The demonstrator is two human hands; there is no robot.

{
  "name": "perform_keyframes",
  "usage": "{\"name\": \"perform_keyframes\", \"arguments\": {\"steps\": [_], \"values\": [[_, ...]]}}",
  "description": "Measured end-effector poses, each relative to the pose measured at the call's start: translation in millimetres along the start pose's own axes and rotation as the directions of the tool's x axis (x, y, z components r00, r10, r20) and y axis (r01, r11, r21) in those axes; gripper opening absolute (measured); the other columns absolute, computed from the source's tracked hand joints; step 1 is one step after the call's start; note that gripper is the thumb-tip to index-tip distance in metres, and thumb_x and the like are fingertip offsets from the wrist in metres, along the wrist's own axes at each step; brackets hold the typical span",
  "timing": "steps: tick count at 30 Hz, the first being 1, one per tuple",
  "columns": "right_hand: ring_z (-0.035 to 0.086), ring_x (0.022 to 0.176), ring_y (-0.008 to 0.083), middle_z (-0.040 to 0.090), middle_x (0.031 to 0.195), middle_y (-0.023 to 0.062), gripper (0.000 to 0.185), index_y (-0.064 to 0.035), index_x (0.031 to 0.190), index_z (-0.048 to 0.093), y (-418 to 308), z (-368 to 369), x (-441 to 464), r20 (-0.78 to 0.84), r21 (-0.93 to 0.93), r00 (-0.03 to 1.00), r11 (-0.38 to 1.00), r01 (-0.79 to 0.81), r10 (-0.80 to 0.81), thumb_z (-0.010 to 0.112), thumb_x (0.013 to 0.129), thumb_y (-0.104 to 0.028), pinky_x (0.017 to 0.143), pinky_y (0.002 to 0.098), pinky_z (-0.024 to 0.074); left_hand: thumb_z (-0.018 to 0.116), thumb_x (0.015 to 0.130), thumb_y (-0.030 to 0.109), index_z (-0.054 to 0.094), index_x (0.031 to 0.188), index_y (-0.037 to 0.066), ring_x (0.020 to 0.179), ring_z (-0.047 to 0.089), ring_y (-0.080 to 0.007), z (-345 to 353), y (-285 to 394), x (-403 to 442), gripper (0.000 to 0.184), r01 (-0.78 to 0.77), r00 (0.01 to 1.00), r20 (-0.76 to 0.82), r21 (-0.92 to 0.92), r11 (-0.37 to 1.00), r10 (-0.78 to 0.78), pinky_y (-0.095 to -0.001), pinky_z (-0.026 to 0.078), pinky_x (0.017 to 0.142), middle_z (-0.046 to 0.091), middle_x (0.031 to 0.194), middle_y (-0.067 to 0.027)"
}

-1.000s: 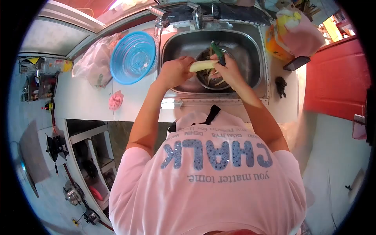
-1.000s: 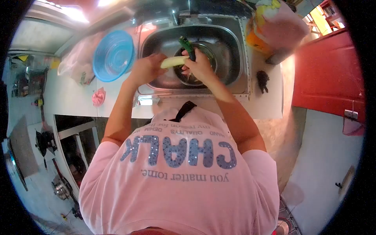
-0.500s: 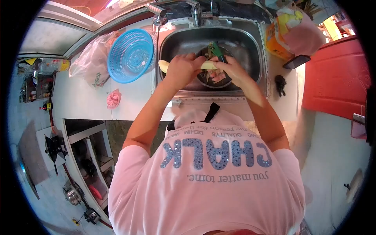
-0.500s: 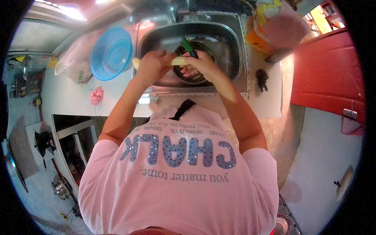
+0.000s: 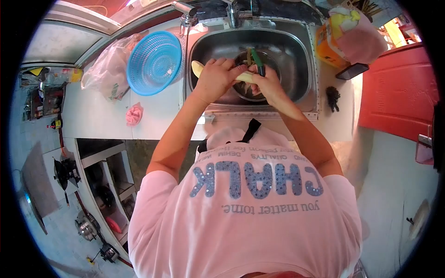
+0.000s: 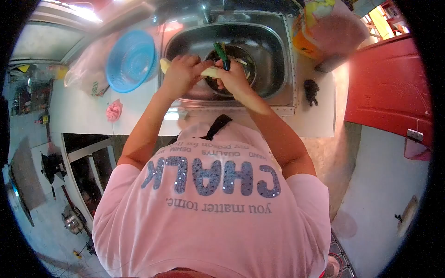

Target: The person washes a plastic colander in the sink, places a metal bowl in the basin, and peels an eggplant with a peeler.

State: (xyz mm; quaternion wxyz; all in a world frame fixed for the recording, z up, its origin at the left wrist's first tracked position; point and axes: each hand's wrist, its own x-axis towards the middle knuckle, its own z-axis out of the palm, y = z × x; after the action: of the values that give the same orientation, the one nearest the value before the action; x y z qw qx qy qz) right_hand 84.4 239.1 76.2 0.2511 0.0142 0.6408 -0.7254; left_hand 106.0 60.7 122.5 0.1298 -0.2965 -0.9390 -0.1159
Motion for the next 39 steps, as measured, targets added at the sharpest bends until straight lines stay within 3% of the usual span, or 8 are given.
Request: {"name": "perform_keyframes", "arguments": {"steps": [7, 12, 17, 25, 30, 31, 37, 39], "values": [[0.052, 0.052, 0.0134, 0.056, 0.068, 0.0075, 0.024, -0.0016, 0.1, 0.05, -24.2, -5.2, -29.8, -0.063, 0.182, 0.996, 0.982, -0.056, 0.068, 0.052, 0.076, -0.002, 0.045, 0.0282, 0.0454, 0.066, 0.069, 0.015, 0.059, 0.106, 0.015, 0.075, 0.054, -0.0273, 17.3, -38.2, -20.2, 0.038, 0.112, 0.985, -0.108, -0.18, 0.977, -0.133, -0.0381, 0.042, 0.062, 0.054, 0.079, -0.0075], [0.059, 0.068, 0.0195, 0.058, 0.074, 0.0077, 0.025, 0.0011, 0.103, 0.05, -45.8, -38.2, -27.8, -0.367, 0.107, 0.878, 0.924, 0.368, -0.307, 0.052, 0.079, -0.005, 0.065, 0.0322, 0.0473, 0.064, 0.077, 0.009, 0.054, 0.11, 0.005, 0.086, 0.056, -0.0254, -19.5, -37.4, -25.5, 0.035, 0.34, 0.917, 0.006, -0.539, 0.771, -0.399, -0.0318, 0.045, 0.075, 0.057, 0.096, -0.0132], [0.053, 0.099, 0.0396, 0.052, 0.108, 0.0281, 0.046, 0.0066, 0.11, 0.048, 43.9, -49.6, 22.8, -0.075, -0.847, 0.906, 0.506, 0.163, -0.418, 0.062, 0.076, -0.021, 0.087, 0.0432, 0.0416, 0.07, 0.075, 0.014, 0.053, 0.111, 0.001, 0.08, 0.055, -0.016, 5.4, 11.3, 13.3, 0.042, 0.421, 0.885, 0.143, -0.649, 0.634, -0.443, -0.0272, 0.045, 0.074, 0.06, 0.088, -0.008], [0.049, 0.103, 0.0399, 0.048, 0.111, 0.0254, 0.05, 0.0031, 0.111, 0.042, 33.9, 0.5, -10.2, -0.19, -0.725, 0.877, 0.666, 0.178, -0.441, 0.062, 0.072, -0.021, 0.085, 0.043, 0.042, 0.072, 0.072, 0.012, 0.059, 0.093, 0.0, 0.063, 0.054, -0.0103, 70.6, 32.1, 10.5, 0.028, 0.53, 0.569, 0.4, -0.846, -0.052, -0.718, -0.0246, 0.046, 0.058, 0.06, 0.076, -0.0037], [0.052, 0.103, 0.0358, 0.051, 0.11, 0.0262, 0.062, 0.0035, 0.121, 0.035, 31.9, -15.3, -6.5, 0.032, -0.552, 0.989, 0.822, 0.139, -0.146, 0.063, 0.069, -0.015, 0.085, 0.0405, 0.0424, 0.073, 0.072, 0.02, 0.06, 0.091, 0.002, 0.062, 0.053, -0.0119, 59.5, 25.8, 9.7, 0.029, 0.571, 0.589, 0.522, -0.809, -0.139, -0.617, -0.0258, 0.044, 0.052, 0.059, 0.073, -0.0037], [0.054, 0.101, 0.0307, 0.055, 0.106, 0.0216, 0.056, 0.0025, 0.119, 0.039, 45.8, -21.4, -1.6, 0.067, -0.474, 0.911, 0.79, 0.388, -0.407, 0.063, 0.07, -0.013, 0.084, 0.0383, 0.0429, 0.073, 0.072, 0.022, 0.059, 0.091, 0.002, 0.06, 0.052, -0.0109, 41.4, 29.4, 13.0, 0.031, 0.667, 0.593, 0.546, -0.745, -0.019, -0.592, -0.0249, 0.043, 0.052, 0.058, 0.072, -0.0029], [0.052, 0.075, 0.013, 0.056, 0.088, 0.0034, 0.038, -0.0031, 0.113, 0.046, 64.8, -57.2, -3.6, -0.008, 0.166, 0.994, 0.981, 0.105, -0.105, 0.055, 0.076, -0.003, 0.063, 0.0282, 0.0452, 0.064, 0.081, 0.023, 0.056, 0.087, 0.008, 0.061, 0.054, -0.0153, 24.4, -67.9, -28.2, 0.018, 0.208, 0.413, 0.408, -0.913, -0.352, -0.814, -0.0297, 0.047, 0.056, 0.059, 0.075, -0.0053], [0.053, 0.077, 0.0137, 0.056, 0.088, 0.0048, 0.036, -0.003, 0.112, 0.048, 49.2, -67.8, -12.6, -0.073, 0.092, 0.996, 0.995, -0.037, 0.044, 0.058, 0.079, -0.012, 0.066, 0.0289, 0.0448, 0.06, 0.083, 0.023, 0.057, 0.09, 0.009, 0.074, 0.059, -0.0202, 21.8, -142.9, -77.0, 0.016, -0.18, 0.581, 0.351, -0.825, -0.536, -0.734, -0.038, 0.05, 0.07, 0.061, 0.084, -0.0085]]}}
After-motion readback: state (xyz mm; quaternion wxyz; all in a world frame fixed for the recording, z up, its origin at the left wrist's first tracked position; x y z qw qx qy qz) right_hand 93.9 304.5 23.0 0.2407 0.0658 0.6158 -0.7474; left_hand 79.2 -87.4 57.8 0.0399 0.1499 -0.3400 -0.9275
